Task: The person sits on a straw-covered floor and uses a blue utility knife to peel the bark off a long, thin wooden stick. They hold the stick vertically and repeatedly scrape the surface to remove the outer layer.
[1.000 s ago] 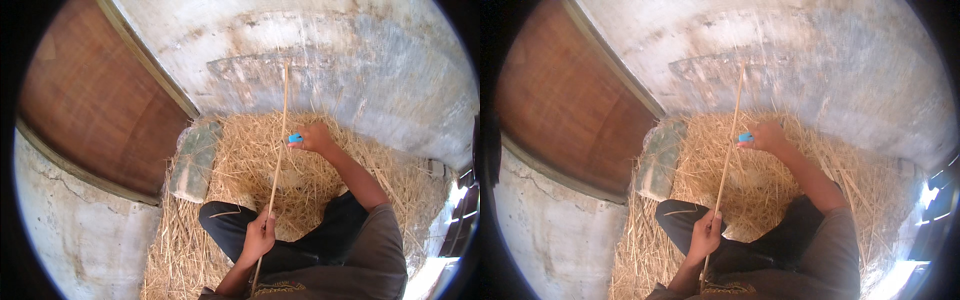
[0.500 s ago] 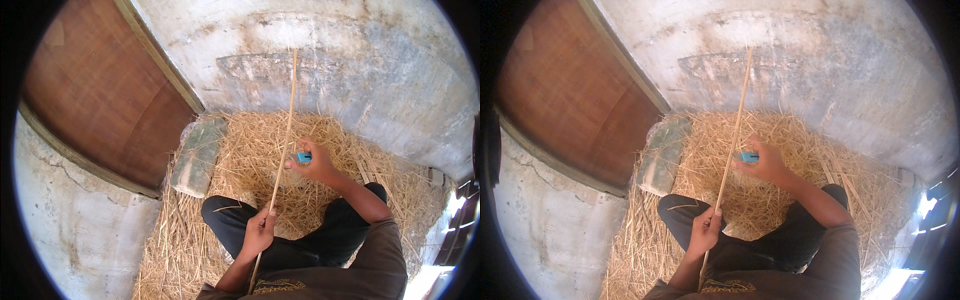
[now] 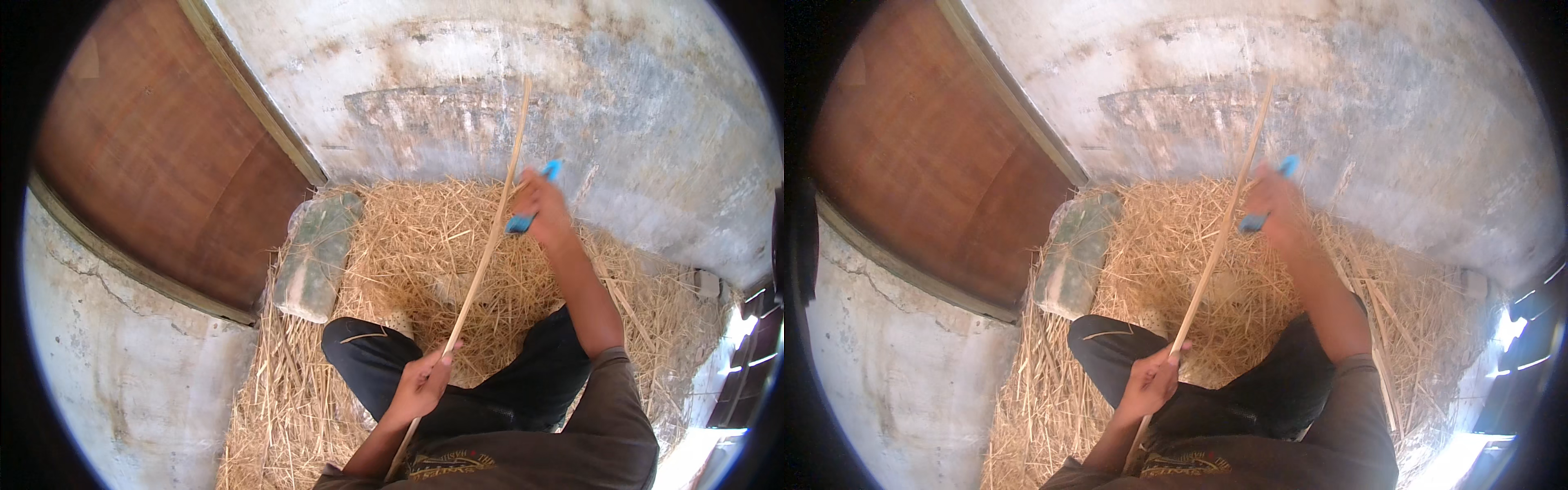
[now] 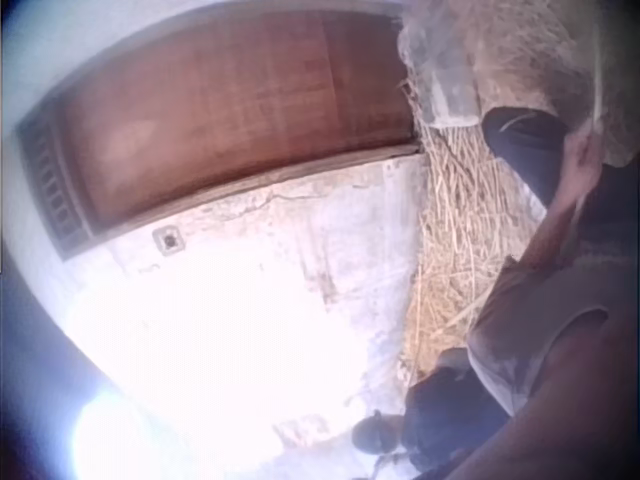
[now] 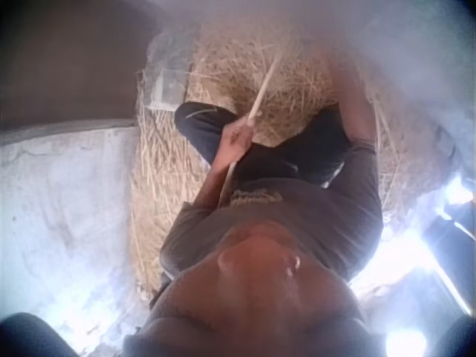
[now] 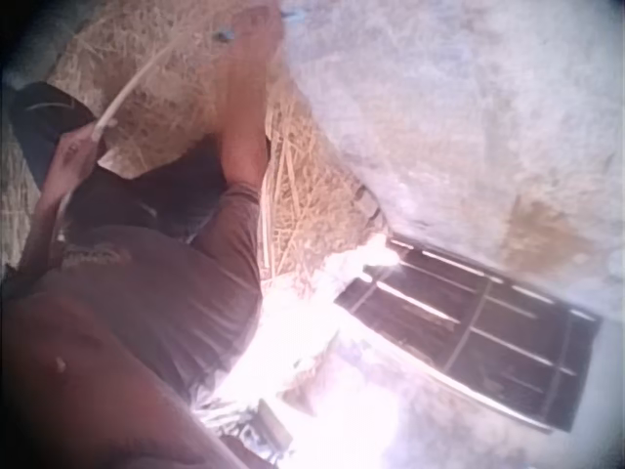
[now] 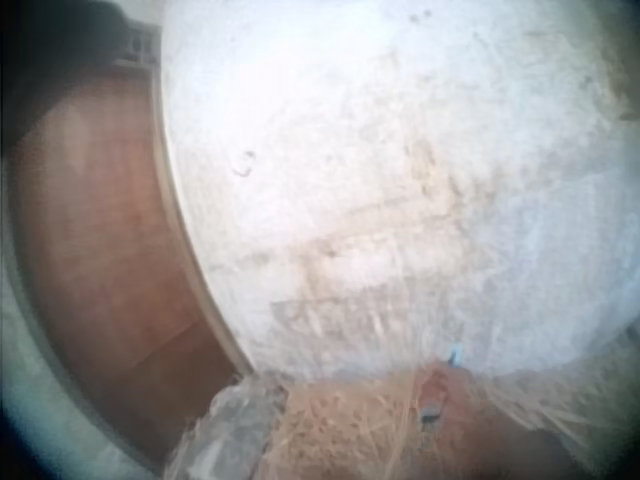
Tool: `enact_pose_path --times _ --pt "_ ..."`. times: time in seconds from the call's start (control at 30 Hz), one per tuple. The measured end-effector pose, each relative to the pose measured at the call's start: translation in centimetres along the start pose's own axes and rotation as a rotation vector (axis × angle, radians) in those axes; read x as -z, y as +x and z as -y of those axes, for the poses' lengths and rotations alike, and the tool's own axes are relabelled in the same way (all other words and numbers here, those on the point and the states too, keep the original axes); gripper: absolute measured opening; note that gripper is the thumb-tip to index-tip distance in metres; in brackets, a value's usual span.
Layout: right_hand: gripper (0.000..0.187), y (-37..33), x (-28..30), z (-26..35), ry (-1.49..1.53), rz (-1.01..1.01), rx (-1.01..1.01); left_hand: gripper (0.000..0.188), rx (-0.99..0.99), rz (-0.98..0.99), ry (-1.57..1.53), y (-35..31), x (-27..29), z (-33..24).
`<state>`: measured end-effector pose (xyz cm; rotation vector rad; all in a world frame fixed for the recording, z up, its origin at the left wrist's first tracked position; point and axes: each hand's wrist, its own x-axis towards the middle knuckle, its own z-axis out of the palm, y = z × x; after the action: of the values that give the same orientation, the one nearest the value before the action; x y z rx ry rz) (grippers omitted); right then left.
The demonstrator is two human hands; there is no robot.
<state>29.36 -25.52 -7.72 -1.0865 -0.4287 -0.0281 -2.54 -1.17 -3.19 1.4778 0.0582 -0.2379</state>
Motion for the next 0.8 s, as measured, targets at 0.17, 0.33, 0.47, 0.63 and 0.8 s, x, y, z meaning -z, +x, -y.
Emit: enact_pose_path --times 0.17,0.33,0.47,0.63,0.8 --pt "0.027 2.4 7.2 6.1 -0.115 -0.433 -0.154 0.034 0.137 -0.086 -0.274 -1.2 2.5 0.2" --pt "0.048 -3.7 4.5 3.5 -1.628 0.315 -0.569 0.035 0.101 -0.069 -0.416 0.5 3.3 -0.9" --pt "0.050 -5.4 -0.9 3.7 -1.446 0.482 -0.498 0.036 0.057 -0.070 -0.452 2.8 2.4 -2.2" --pt "0.049 -7.1 -7.3 4.5 -1.176 0.322 -0.067 0.036 0.028 -0.107 -0.308 5.0 2.1 -3.5" --pt "0.055 -8.2 -13.5 5.9 -1.293 0.447 0.178 0.034 -0.042 -0.191 -0.076 5.6 1.3 -4.6"
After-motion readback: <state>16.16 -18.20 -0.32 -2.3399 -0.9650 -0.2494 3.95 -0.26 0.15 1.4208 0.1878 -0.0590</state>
